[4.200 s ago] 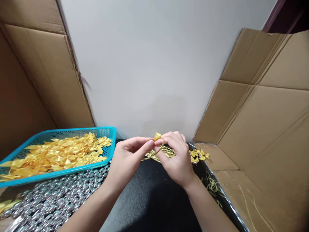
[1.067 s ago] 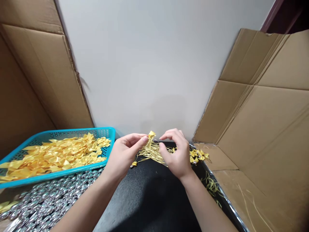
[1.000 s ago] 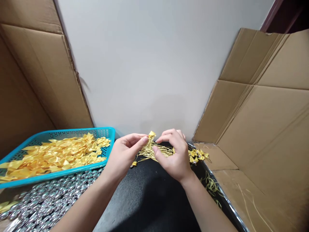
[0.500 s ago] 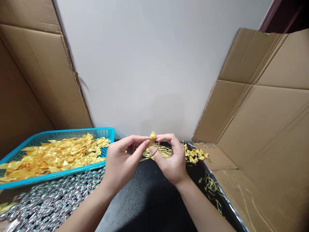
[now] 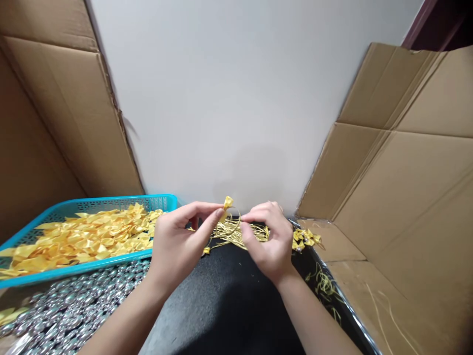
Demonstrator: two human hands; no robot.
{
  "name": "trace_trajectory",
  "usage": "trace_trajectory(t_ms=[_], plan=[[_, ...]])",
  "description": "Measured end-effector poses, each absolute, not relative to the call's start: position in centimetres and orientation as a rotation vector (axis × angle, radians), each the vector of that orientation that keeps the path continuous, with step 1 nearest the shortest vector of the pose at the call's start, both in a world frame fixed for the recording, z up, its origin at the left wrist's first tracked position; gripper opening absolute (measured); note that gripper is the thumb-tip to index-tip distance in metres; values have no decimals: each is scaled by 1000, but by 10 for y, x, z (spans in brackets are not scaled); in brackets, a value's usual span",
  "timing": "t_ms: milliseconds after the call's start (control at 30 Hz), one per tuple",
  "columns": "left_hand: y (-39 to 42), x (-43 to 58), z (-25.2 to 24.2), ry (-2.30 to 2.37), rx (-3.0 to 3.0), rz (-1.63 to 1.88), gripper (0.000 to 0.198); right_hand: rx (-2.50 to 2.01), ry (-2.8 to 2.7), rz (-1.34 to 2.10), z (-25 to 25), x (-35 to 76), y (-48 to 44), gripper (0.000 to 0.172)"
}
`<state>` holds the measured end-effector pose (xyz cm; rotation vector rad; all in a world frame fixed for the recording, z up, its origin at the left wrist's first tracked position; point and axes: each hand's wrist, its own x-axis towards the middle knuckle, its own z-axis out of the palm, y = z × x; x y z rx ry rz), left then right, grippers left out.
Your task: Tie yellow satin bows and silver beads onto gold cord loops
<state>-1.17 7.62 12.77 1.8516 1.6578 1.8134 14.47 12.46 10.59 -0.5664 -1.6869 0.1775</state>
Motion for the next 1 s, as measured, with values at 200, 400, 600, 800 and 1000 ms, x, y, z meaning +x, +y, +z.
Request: trace_trajectory(t_ms=[200,400,600,800,1000], plan=[[72,-4,128,1547,1967,1809,7,-615,-1640,-24,107,134,108,7],[71,-3,126,1544,1944,1806,6,-663,-1713,-99,106,135,112,11],[71,-5,129,1601,1824,1814,7,-636,-1964,-1,109,138,114,13],[76,-11,127,1595,1639,1853,11,-502,-2202,211,114,145,113,5],[79,-15,132,1480,1475,1919,10,-479,-2422,369,117,148,114,11]])
